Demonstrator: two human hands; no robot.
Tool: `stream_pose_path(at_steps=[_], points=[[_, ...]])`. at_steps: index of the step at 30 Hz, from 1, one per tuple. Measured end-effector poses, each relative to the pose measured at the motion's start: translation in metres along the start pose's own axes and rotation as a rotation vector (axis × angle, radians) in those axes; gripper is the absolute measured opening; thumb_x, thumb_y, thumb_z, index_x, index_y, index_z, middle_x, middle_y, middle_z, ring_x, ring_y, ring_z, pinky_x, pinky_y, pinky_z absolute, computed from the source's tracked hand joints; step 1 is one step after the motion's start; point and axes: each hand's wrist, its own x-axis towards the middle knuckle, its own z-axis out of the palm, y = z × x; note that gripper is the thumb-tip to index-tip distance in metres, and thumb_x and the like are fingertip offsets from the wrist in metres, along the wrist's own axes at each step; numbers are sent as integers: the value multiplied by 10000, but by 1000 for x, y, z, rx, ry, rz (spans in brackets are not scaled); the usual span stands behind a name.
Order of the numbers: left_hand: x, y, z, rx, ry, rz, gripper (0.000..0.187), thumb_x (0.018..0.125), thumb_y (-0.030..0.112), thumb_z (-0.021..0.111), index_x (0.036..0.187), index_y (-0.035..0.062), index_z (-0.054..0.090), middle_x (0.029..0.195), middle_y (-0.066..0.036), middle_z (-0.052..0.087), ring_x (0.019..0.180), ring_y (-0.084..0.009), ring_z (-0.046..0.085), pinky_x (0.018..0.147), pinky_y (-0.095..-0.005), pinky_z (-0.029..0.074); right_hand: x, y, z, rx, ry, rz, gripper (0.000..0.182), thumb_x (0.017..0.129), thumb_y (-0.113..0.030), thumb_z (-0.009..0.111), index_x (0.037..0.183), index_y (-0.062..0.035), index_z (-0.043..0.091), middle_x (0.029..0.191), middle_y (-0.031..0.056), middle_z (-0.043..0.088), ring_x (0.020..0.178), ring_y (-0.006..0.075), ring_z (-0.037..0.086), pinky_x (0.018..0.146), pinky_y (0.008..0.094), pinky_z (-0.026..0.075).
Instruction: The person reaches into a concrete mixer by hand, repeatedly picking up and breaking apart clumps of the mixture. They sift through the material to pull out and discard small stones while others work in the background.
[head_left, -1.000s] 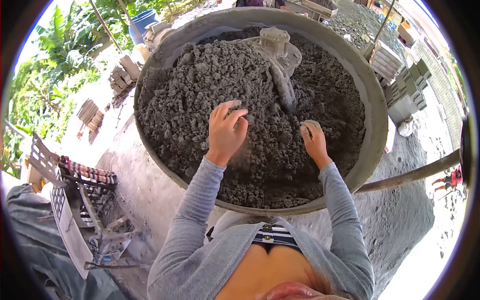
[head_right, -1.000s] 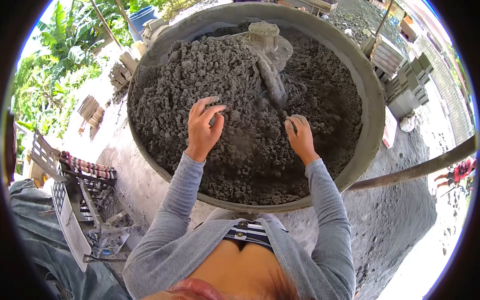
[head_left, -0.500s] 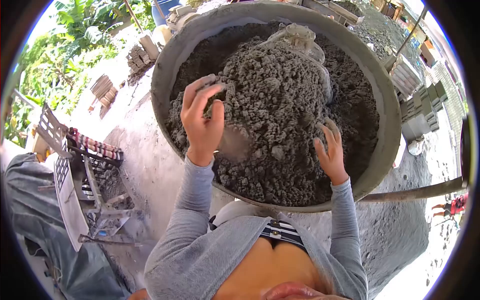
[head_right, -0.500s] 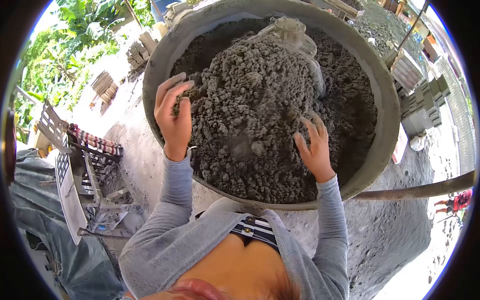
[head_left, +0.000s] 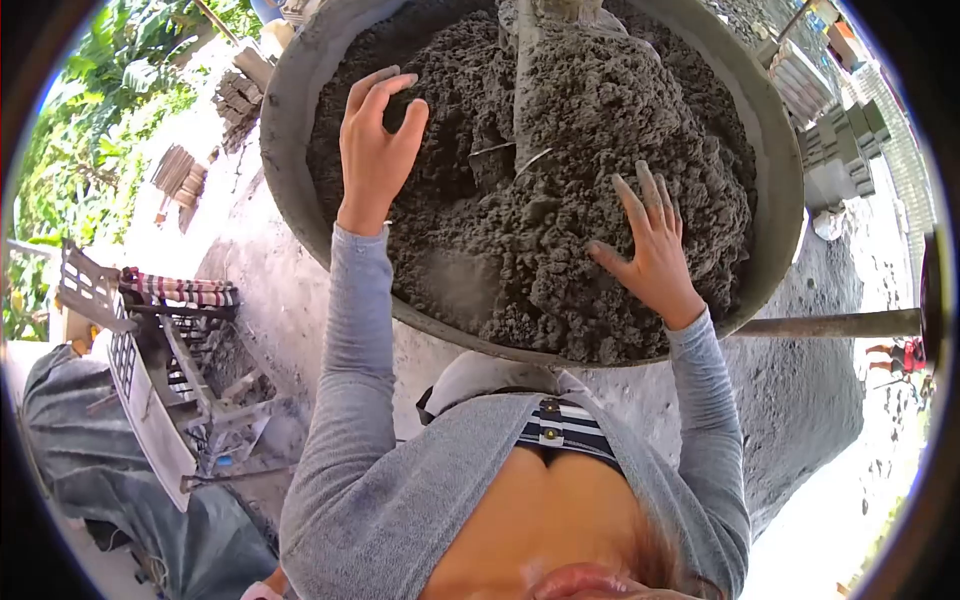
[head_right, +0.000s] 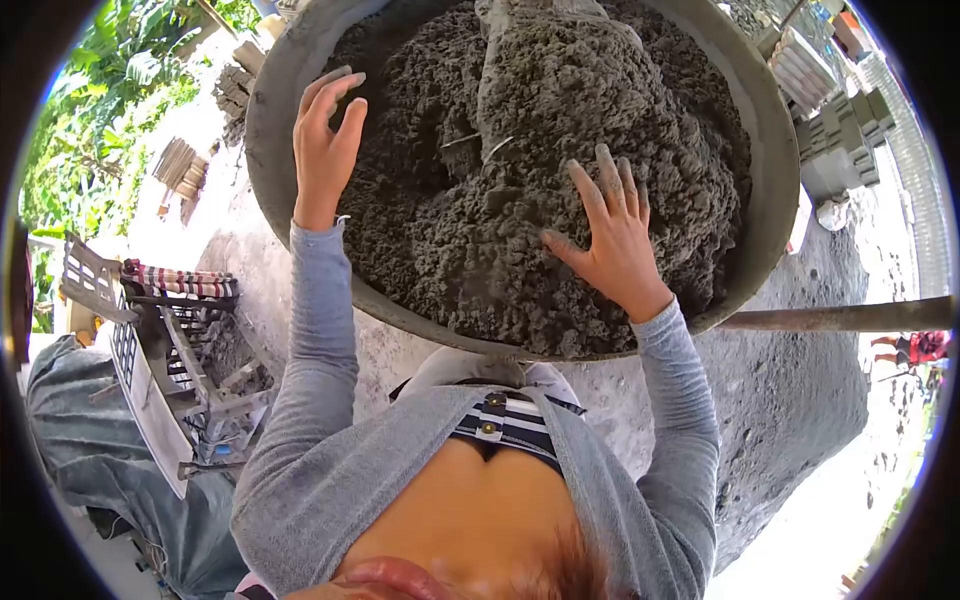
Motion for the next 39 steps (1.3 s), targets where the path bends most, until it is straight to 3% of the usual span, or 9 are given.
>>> stream_pose_path(at_steps=[2, 8, 15, 22, 25, 30, 32, 35, 39], points=[[5, -14, 21, -247, -60, -194, 261, 834, 189, 633, 1051, 46, 654, 1179, -106, 581, 1031, -264, 587, 854, -359, 475, -6, 3, 9, -55, -1, 17, 808, 813, -606, 591, 1459, -210, 310, 1543, 112, 180, 1396, 441, 139, 1087, 622, 178], [-35, -72, 73, 327, -395, -240, 348, 840, 253, 582, 1104, 38, 651, 1236, -137, 555, 1054, -308, 585, 872, -414, 493, -20, 8, 50, -392, -272, 163, 762, 748, -367, 743, 1412, -251, 389, 1535, 50, 189, 1343, 479, 209, 916, 672, 404], [-41, -64, 85, 347, -508, -61, 345, 863, 250, 566, 1157, 82, 630, 1258, -106, 552, 1077, -303, 583, 901, -399, 479, -41, 68, 116, 81, -878, 263, 337, 715, 4, 639, 1046, -54, 664, 1081, 178, 640, 1034, 377, 583, 824, 462, 498], [-49, -65, 84, 326, -810, -168, 391, 894, 301, 507, 1189, 65, 608, 1247, -118, 560, 1066, -311, 584, 898, -416, 474, -2, 51, 70, 145, -579, 118, 298, 783, -30, 576, 1069, -47, 656, 987, 195, 659, 942, 384, 618, 799, 436, 497], [-52, -67, 93, 409, -1395, -279, 450, 918, 310, 451, 1286, 69, 545, 1302, -137, 541, 1135, -339, 542, 964, -426, 439, 37, 32, 41, 331, -383, 116, 238, 835, -97, 583, 1056, -44, 654, 966, 177, 668, 893, 364, 629, 779, 425, 494], [-67, -53, 106, 397, -1552, -340, 477, 923, 289, 427, 1356, 95, 482, 1360, -141, 502, 1257, -326, 459, 1041, -412, 388, 59, 33, 76, 481, -118, 61, 244, 871, -243, 624, 989, -31, 651, 921, 145, 652, 823, 325, 607, 746, 392, 482], [-75, -62, 118, 364, -1586, -243, 485, 914, 303, 432, 1352, 103, 488, 1369, -136, 495, 1254, -327, 460, 1043, -417, 384, 37, 48, 116, 303, -374, -29, 322, 851, -292, 643, 1025, -21, 645, 951, 149, 628, 960, 323, 596, 845, 411, 466], [-81, -64, 119, 375, -1626, -247, 502, 896, 321, 446, 1349, 112, 495, 1375, -133, 490, 1255, -324, 460, 1047, -420, 378, 32, 26, 98, -20, -1374, 155, 532, 851, -393, 637, 1255, -54, 566, 1185, 185, 603, 1126, 352, 551, 972, 415, 436], [-72, -63, 121, 408, -1652, -286, 498, 895, 311, 438, 1348, 111, 498, 1388, -127, 478, 1269, -319, 446, 1056, -422, 370, 23, 37, 118, 242, -1054, 23, 537, 867, -410, 610, 1253, -40, 560, 1219, 194, 589, 1135, 352, 551, 958, 421, 443]])
